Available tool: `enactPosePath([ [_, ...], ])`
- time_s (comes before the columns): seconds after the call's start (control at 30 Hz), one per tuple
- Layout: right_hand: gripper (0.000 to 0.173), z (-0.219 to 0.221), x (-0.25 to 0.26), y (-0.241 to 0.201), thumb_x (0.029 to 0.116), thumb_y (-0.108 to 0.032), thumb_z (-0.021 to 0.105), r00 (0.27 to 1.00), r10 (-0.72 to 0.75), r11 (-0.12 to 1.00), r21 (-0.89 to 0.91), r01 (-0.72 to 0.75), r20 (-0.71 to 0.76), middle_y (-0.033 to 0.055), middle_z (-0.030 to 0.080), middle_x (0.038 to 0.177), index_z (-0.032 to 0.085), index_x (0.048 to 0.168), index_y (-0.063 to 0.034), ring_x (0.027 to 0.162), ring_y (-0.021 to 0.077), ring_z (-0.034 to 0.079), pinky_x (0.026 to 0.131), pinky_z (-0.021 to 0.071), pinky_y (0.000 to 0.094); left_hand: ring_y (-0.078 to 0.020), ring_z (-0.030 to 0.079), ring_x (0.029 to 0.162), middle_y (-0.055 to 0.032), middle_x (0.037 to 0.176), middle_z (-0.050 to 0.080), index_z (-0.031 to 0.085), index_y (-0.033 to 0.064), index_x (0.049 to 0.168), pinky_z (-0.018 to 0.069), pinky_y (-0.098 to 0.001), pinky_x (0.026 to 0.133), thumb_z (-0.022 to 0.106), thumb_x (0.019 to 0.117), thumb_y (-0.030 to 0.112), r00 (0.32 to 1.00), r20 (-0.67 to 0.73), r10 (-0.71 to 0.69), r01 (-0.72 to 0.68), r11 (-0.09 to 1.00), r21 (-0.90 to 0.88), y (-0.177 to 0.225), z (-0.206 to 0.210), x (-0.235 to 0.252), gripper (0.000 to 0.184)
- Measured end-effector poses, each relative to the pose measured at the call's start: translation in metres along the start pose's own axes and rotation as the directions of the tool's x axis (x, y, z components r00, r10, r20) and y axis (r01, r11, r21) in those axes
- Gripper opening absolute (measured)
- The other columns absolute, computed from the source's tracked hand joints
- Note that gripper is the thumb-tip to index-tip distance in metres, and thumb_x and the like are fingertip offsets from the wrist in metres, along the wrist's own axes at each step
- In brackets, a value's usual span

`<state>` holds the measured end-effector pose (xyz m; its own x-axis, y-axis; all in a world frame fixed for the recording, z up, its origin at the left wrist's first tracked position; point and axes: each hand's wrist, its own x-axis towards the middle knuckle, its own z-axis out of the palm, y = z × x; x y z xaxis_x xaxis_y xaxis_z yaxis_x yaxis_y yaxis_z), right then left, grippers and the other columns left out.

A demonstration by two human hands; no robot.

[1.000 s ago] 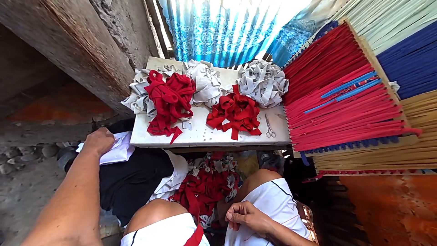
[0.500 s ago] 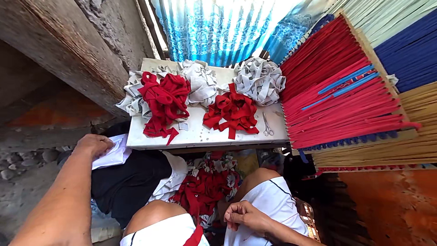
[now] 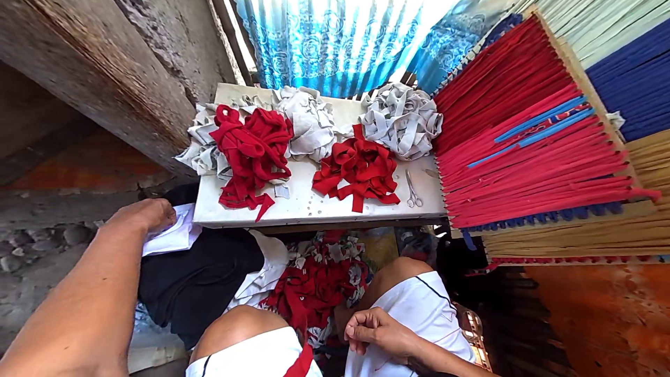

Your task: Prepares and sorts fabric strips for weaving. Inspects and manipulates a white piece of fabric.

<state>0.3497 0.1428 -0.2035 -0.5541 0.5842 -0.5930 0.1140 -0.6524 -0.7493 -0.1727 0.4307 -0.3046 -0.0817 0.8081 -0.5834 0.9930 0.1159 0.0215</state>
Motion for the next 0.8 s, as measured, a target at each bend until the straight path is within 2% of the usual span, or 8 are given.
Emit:
enactPosePath([
  [0.2, 0.019, 0.000, 0.000, 0.000, 0.1055, -0.013, 0.053, 1.000, -0.007, 1.000, -0.005, 0.007, -0.003, -0.0002, 0.070, 0.083, 0.068, 0.100, -0.0031, 0.072, 0.0068, 0.066, 0.069, 0.0563, 0.0251, -0.0488, 0.066, 0.100, -0.0309, 0.099, 0.068, 0.070, -0.0078, 0.092, 0.0481, -0.0689, 0.089, 0.070, 0.0955, 0.007, 0.997, 0.074, 0.002, 0.002, 0.999, -0.046, -0.007, 0.005, 0.016, 0.015],
  [0.3, 0.019, -0.001, 0.001, 0.001, 0.1057, -0.013, 0.053, 1.000, -0.005, 1.000, 0.020, 0.005, 0.003, 0.0003, 0.070, 0.083, 0.068, 0.099, -0.0029, 0.072, 0.0073, 0.066, 0.069, 0.0565, 0.0251, -0.0442, 0.067, 0.083, -0.0278, 0.087, 0.067, 0.067, -0.0048, 0.092, 0.0524, -0.0641, 0.076, 0.067, 0.0983, 0.010, 1.000, 0.018, -0.015, 0.017, 0.991, -0.133, -0.031, 0.021, 0.027, 0.016],
  [0.4, 0.018, -0.001, 0.002, 0.001, 0.1053, -0.013, 0.054, 1.000, -0.009, 0.999, 0.044, 0.009, 0.003, 0.0006, 0.070, 0.083, 0.068, 0.098, -0.0034, 0.071, 0.0077, 0.066, 0.069, 0.0565, 0.0252, -0.0427, 0.067, 0.078, -0.0266, 0.085, 0.067, 0.066, -0.0037, 0.095, 0.0531, -0.0633, 0.073, 0.064, 0.1014, 0.011, 0.999, -0.011, -0.038, 0.035, 0.981, -0.193, -0.024, 0.007, 0.008, 0.016],
  [0.5, 0.019, -0.001, 0.001, 0.000, 0.1053, -0.012, 0.053, 1.000, 0.000, 0.998, 0.059, 0.000, 0.010, -0.0003, 0.070, 0.083, 0.068, 0.098, -0.0043, 0.072, 0.0072, 0.066, 0.069, 0.0563, 0.0251, -0.0500, 0.067, 0.087, -0.0332, 0.096, 0.066, 0.063, -0.0095, 0.106, 0.0513, -0.0689, 0.081, 0.059, 0.1044, 0.011, 0.996, -0.049, -0.069, 0.054, 0.965, -0.258, -0.008, -0.014, -0.017, 0.020],
  [0.6, 0.020, 0.000, 0.000, -0.001, 0.1054, -0.013, 0.052, 1.000, 0.005, 0.997, 0.076, -0.006, 0.007, 0.0002, 0.071, 0.084, 0.069, 0.099, -0.0047, 0.074, 0.0089, 0.067, 0.072, 0.0579, 0.0277, -0.0611, 0.061, 0.106, -0.0420, 0.109, 0.062, 0.058, -0.0144, 0.116, 0.0419, -0.0776, 0.092, 0.055, 0.1062, 0.012, 0.977, -0.155, -0.148, 0.081, 0.924, -0.374, 0.009, -0.031, -0.045, 0.029],
  [0.67, 0.020, 0.000, -0.001, -0.001, 0.1051, -0.014, 0.052, 1.000, 0.003, 0.997, 0.078, -0.003, 0.001, 0.0003, 0.071, 0.084, 0.069, 0.099, -0.0048, 0.075, 0.0096, 0.068, 0.074, 0.0585, 0.0289, -0.0600, 0.060, 0.109, -0.0419, 0.114, 0.061, 0.054, -0.0143, 0.124, 0.0423, -0.0765, 0.094, 0.051, 0.1070, 0.016, 0.941, -0.234, -0.243, 0.088, 0.847, -0.525, 0.013, -0.035, -0.057, 0.035],
  [0.7, 0.021, -0.001, -0.001, 0.000, 0.1050, -0.014, 0.052, 1.000, 0.003, 0.997, 0.076, -0.003, -0.002, 0.0006, 0.071, 0.084, 0.070, 0.099, -0.0047, 0.075, 0.0102, 0.068, 0.074, 0.0588, 0.0293, -0.0551, 0.063, 0.109, -0.0396, 0.118, 0.061, 0.052, -0.0137, 0.128, 0.0457, -0.0716, 0.095, 0.050, 0.1071, 0.017, 0.919, -0.251, -0.303, 0.083, 0.773, -0.630, 0.013, -0.034, -0.060, 0.037],
  [0.8, 0.020, 0.000, -0.002, 0.001, 0.1040, -0.013, 0.053, 1.000, -0.001, 0.996, 0.085, 0.003, -0.024, 0.0026, 0.071, 0.083, 0.070, 0.098, -0.0044, 0.074, 0.0111, 0.068, 0.072, 0.0590, 0.0293, -0.0250, 0.072, 0.092, -0.0228, 0.127, 0.064, 0.043, -0.0053, 0.141, 0.0601, -0.0424, 0.083, 0.040, 0.1087, 0.015, 0.893, -0.194, -0.407, -0.016, 0.402, -0.916, 0.006, -0.027, -0.058, 0.039],
])
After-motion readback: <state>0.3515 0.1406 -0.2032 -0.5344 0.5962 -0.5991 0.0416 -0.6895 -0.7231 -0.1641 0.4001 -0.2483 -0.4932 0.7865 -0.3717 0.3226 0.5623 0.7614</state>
